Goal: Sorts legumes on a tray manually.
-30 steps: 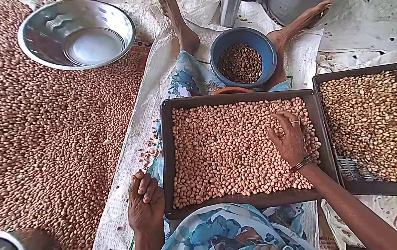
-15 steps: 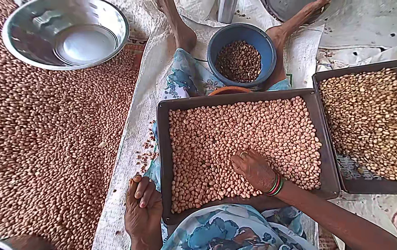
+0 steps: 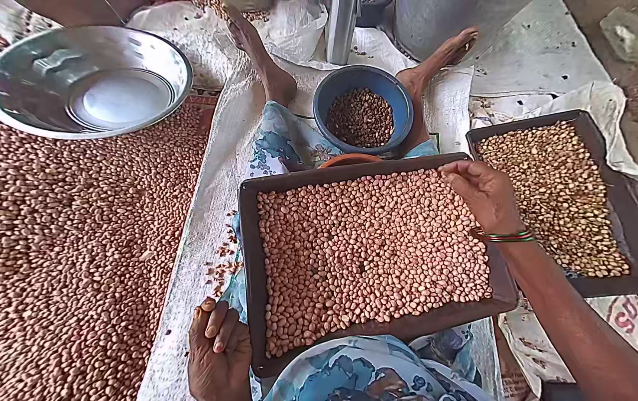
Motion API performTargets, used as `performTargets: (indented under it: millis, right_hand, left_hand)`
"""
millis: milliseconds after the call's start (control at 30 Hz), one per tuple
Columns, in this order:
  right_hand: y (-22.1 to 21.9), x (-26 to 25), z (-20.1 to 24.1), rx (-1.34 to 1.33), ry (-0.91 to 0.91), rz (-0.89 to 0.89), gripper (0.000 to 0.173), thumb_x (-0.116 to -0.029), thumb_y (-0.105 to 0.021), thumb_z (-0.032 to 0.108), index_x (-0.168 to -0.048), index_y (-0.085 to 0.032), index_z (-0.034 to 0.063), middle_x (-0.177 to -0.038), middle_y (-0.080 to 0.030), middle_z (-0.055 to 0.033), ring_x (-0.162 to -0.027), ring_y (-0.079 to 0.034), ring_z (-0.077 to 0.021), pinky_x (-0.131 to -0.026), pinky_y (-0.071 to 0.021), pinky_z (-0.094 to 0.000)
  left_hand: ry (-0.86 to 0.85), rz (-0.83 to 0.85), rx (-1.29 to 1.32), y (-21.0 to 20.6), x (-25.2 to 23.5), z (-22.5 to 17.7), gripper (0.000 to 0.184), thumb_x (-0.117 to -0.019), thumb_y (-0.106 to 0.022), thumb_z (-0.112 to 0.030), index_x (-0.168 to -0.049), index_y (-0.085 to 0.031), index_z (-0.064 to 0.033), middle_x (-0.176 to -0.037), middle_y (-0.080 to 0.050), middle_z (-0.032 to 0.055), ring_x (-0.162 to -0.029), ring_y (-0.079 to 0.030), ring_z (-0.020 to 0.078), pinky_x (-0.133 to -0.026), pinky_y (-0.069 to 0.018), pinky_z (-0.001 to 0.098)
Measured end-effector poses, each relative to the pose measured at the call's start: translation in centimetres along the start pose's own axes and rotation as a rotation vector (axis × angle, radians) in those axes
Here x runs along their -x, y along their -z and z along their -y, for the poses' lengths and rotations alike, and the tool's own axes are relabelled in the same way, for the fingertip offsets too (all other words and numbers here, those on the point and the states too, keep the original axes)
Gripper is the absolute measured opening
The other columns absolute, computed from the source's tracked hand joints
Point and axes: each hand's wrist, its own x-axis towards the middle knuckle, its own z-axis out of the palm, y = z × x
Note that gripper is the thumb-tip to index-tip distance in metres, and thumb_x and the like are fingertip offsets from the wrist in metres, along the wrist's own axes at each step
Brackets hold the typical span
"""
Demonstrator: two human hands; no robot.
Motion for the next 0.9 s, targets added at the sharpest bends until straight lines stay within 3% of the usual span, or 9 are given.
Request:
performTargets:
  millis: [67,133,200,367,500,600,667,800,900]
  right_hand:
    - [-0.3,1.4,-3.6,0.248,0.017,-0.009,0.033,-0.1014,-0.060,0.009,-0.130,-0.063,-0.0068,-0.126,-0.066,-0.0271,-0.114,-0.067,-0.0371,-0.099,-0.0515,-0.0508]
    - [-2.3,2.6,-5.2,0.368,0.052,0.021,0.046,-0.1007,-0.061,0.012,-0.142,-0.055,-0.0070,-0.139,-0.059,-0.0301,-0.128,-0.059,-0.0463,-0.107,-0.0444,-0.0597]
    - [-5.3,3.2,-4.2,0.341,0.075,0.047,0.051,-0.1000,-0.062,0.017,-0.144,-0.052,-0.0074,-0.145,-0.055,-0.0288,-0.132,-0.056,-0.0460,-0.109,-0.0423,-0.0595]
    - [-13.5,3.2,0.5,0.024,0.256,0.059,0.048,-0.0904,-0.068,0.015,-0.134,-0.064,-0.0047,-0.137,-0.062,-0.0261,-0.126,-0.061,-0.0413,-0.103,-0.0483,-0.0560]
    - [-18.4,4.0,5.5,0.006,0.320,0.415,0.049,-0.0966,-0.064,0.022,-0.142,-0.061,0.0032,-0.148,-0.054,-0.0248,-0.138,-0.052,-0.0417,-0.115,-0.0364,-0.0578]
    - [-20.1,5.2,8.5,-0.013,0.359,0.681,0.051,-0.0959,-0.066,0.022,-0.145,-0.060,0.0090,-0.154,-0.049,-0.0233,-0.147,-0.040,-0.0411,-0.121,-0.0259,-0.0582]
    - [-20.2,6.1,9.2,-0.018,0.420,0.840,0.047,-0.0943,-0.070,0.023,-0.139,-0.065,0.0081,-0.152,-0.051,-0.0224,-0.148,-0.037,-0.0426,-0.119,-0.0221,-0.0629]
    - [-17.9,7.9,6.4,-0.035,0.701,0.914,0.030,-0.0823,-0.082,0.028,-0.109,-0.080,0.0134,-0.124,-0.070,-0.0153,-0.133,-0.052,-0.0434,-0.108,-0.0329,-0.0688]
    - [-13.6,8.2,2.6,-0.023,0.824,0.909,0.027,-0.0771,-0.084,0.030,-0.098,-0.080,0.0137,-0.112,-0.074,-0.0129,-0.124,-0.058,-0.0443,-0.102,-0.0376,-0.0701]
  left_hand:
    - [-0.002,-0.008,-0.014,-0.1,0.0,0.0,0.043,-0.1115,-0.025,-0.018,-0.094,-0.062,-0.0044,-0.067,-0.064,-0.0041,-0.051,-0.060,-0.0021,-0.048,-0.0489,0.0097]
    - [-0.012,-0.018,-0.031,-0.1,0.1,0.1,0.044,-0.1117,-0.024,-0.019,-0.094,-0.062,-0.0047,-0.067,-0.063,-0.0049,-0.051,-0.059,-0.0030,-0.048,-0.0484,0.0090]
    - [-0.016,-0.008,-0.055,-0.1,0.1,0.0,0.044,-0.1117,-0.025,-0.019,-0.094,-0.062,-0.0050,-0.068,-0.064,-0.0049,-0.052,-0.059,-0.0029,-0.049,-0.0486,0.0090]
    - [0.026,0.016,0.007,0.4,-0.3,0.0,0.045,-0.1112,-0.025,-0.016,-0.092,-0.064,-0.0032,-0.068,-0.067,-0.0015,-0.052,-0.062,-0.0003,-0.049,-0.0504,0.0111]
    - [-0.004,-0.005,-0.038,0.4,-0.3,0.0,0.052,-0.1116,-0.016,-0.018,-0.091,-0.062,-0.0046,-0.066,-0.066,-0.0036,-0.050,-0.060,-0.0021,-0.047,-0.0491,0.0097]
    - [-0.036,-0.028,-0.138,0.3,-0.3,0.0,0.053,-0.1118,-0.014,-0.019,-0.092,-0.061,-0.0066,-0.064,-0.064,-0.0068,-0.048,-0.058,-0.0042,-0.046,-0.0477,0.0085]
    - [-0.028,-0.044,-0.168,0.4,-0.4,-0.2,0.053,-0.1119,-0.015,-0.020,-0.093,-0.062,-0.0068,-0.063,-0.063,-0.0076,-0.047,-0.057,-0.0048,-0.046,-0.0467,0.0084]
    - [0.029,-0.069,-0.251,-0.4,-0.3,-0.6,0.052,-0.1120,-0.015,-0.022,-0.093,-0.061,-0.0087,-0.063,-0.061,-0.0085,-0.046,-0.055,-0.0050,-0.045,-0.0462,0.0084]
    - [0.059,-0.030,-0.265,-1.2,-0.2,-0.7,0.048,-0.1117,-0.022,-0.020,-0.094,-0.065,-0.0080,-0.066,-0.063,-0.0078,-0.048,-0.056,-0.0042,-0.045,-0.0468,0.0090]
